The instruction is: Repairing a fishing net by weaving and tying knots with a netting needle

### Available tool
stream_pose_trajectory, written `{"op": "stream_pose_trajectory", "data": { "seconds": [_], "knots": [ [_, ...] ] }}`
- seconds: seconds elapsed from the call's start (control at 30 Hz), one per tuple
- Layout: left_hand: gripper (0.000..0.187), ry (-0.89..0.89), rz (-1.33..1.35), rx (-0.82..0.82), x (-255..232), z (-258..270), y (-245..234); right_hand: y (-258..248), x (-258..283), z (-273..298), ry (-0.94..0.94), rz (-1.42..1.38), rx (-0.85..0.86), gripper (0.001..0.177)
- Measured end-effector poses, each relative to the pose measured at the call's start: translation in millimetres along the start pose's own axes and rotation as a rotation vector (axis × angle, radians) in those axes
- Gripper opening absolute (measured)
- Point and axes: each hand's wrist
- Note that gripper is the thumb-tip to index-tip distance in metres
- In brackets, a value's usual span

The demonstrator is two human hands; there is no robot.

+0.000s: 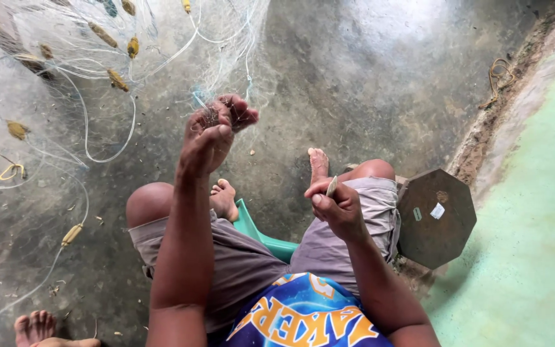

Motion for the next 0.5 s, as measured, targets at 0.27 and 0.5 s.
{"op": "stream_pose_trajectory", "data": {
  "seconds": [0.27,0.5],
  "knots": [
    [0.013,-0.069,0.056,-0.063,9.1,3.8,-6.7,16.7,27.0,-32.2,-0.133,0.252,-0.050,0.023],
    [0.009,-0.099,0.064,-0.163,4.3,3.3,-2.1,13.6,113.9,-65.1,-0.706,0.388,0.101,0.033]
  ]
}}
Point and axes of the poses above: each hand's wrist, its own z-axis away from the middle knuckle, its own y-axis out of the palm, x = y × z, and after that the axes turned 10 degrees about -z, right-handed
